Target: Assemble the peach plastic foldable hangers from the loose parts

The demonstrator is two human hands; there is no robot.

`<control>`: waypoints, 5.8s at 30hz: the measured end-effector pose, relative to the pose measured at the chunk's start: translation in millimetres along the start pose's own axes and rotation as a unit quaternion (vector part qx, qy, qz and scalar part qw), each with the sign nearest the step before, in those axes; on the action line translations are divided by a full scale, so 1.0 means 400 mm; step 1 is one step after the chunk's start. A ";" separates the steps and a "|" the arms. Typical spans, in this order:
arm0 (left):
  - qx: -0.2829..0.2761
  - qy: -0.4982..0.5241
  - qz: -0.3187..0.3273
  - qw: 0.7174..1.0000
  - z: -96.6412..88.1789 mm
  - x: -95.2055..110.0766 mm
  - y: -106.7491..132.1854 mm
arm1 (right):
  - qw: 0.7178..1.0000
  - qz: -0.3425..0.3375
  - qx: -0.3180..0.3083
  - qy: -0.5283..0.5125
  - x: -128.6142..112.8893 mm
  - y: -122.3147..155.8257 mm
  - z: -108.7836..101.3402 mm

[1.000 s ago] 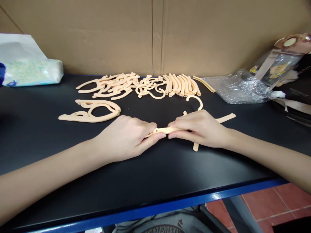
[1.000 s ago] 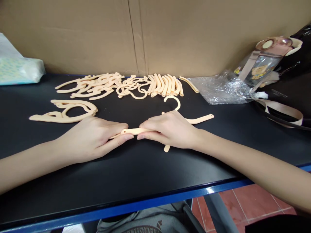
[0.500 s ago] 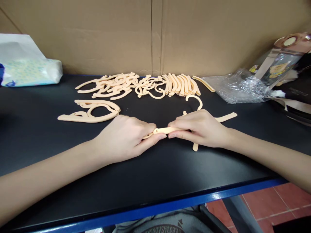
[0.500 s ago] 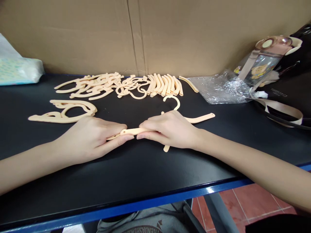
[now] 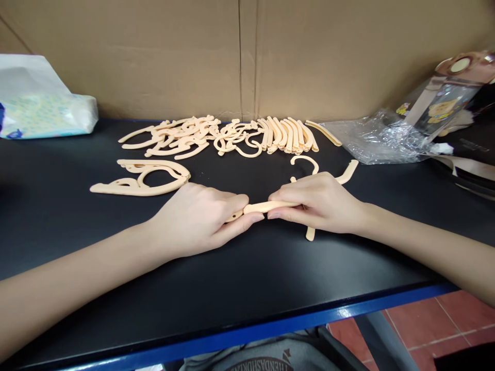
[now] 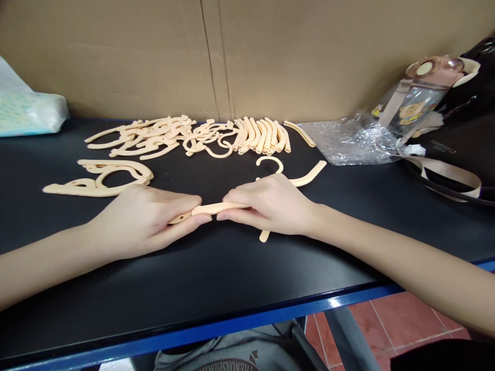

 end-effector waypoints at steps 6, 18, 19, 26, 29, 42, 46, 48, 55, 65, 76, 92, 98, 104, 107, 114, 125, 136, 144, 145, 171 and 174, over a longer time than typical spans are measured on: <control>0.036 0.013 0.122 0.992 -0.022 0.041 0.000 | 0.999 -0.032 0.018 0.032 -0.004 -0.002 -0.021; 0.128 0.026 0.135 0.982 -0.080 0.053 0.019 | 0.996 -0.004 0.067 0.053 0.087 -0.012 -0.097; 0.144 0.020 0.136 0.980 -0.083 0.054 0.022 | 0.996 0.004 0.074 0.058 0.096 -0.012 -0.102; 0.138 -0.018 0.104 0.985 -0.090 0.049 0.018 | 0.987 0.041 0.110 0.114 0.117 -0.007 -0.121; 0.114 -0.023 0.068 0.991 -0.098 0.049 0.010 | 0.984 0.055 0.115 0.126 0.116 -0.007 -0.123; 0.104 0.261 -0.094 0.955 -0.062 -0.015 -0.009 | 0.953 0.108 0.146 0.242 0.144 0.006 -0.128; 0.097 0.301 -0.065 0.946 -0.066 0.008 -0.007 | 0.937 0.094 0.138 0.307 0.135 0.003 -0.120; 0.099 0.305 -0.047 0.946 -0.074 0.020 -0.005 | 0.929 0.083 0.116 0.341 0.126 -0.001 -0.109; 0.095 0.308 -0.070 0.944 -0.075 0.017 -0.012 | 0.942 0.075 0.059 0.323 0.113 -0.001 -0.074; 0.063 0.285 -0.070 0.954 -0.044 0.006 -0.017 | 0.976 0.059 0.071 0.195 0.095 -0.002 -0.065; 0.042 0.282 -0.064 0.956 -0.028 -0.005 -0.012 | 0.994 0.019 0.049 0.091 0.059 -0.001 -0.050; 0.019 0.255 -0.071 0.964 -0.019 0.000 -0.014 | 0.994 -0.017 -0.006 0.112 0.033 -0.003 -0.023; 0.023 0.152 -0.001 0.988 -0.017 0.006 -0.011 | 0.993 -0.036 -0.006 0.115 0.010 -0.003 -0.020; 0.012 0.066 0.057 0.996 -0.012 0.020 -0.011 | 0.991 -0.050 -0.021 0.121 -0.003 -0.002 -0.007; 0.008 0.067 0.056 0.996 -0.010 0.018 -0.011 | 0.992 -0.049 -0.014 0.111 -0.003 -0.002 -0.010; 0.011 0.081 0.030 0.996 -0.007 0.008 -0.012 | 0.998 -0.039 -0.030 0.049 -0.014 0.002 -0.003; -0.007 0.071 0.025 0.997 -0.006 0.003 -0.014 | 0.997 -0.024 -0.050 0.044 -0.005 -0.002 -0.003; -0.008 0.066 0.000 0.998 0.000 -0.002 -0.015 | 0.997 -0.034 -0.060 0.029 -0.010 0.001 0.001; -0.014 0.066 -0.005 0.998 0.002 -0.002 -0.016 | 0.997 -0.026 -0.071 0.023 -0.008 0.003 0.004; -0.014 0.069 -0.004 0.997 0.002 -0.002 -0.015 | 0.997 -0.024 -0.073 0.022 -0.008 0.003 0.005; -0.013 0.034 0.030 0.999 -0.006 0.009 -0.021 | 0.995 0.001 -0.091 0.034 0.003 0.001 0.009; -0.012 0.032 0.031 0.999 -0.006 0.009 -0.021 | 0.995 0.002 -0.090 0.034 0.004 0.001 0.009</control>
Point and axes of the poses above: each hand's wrist, its own y-axis away from the middle knuckle, its own z-axis out of the palm, x = y × z, the point moved 7 cm from there along -y, towards the middle knuckle, and after that the axes turned 5 degrees about z, right-handed, at the moved point
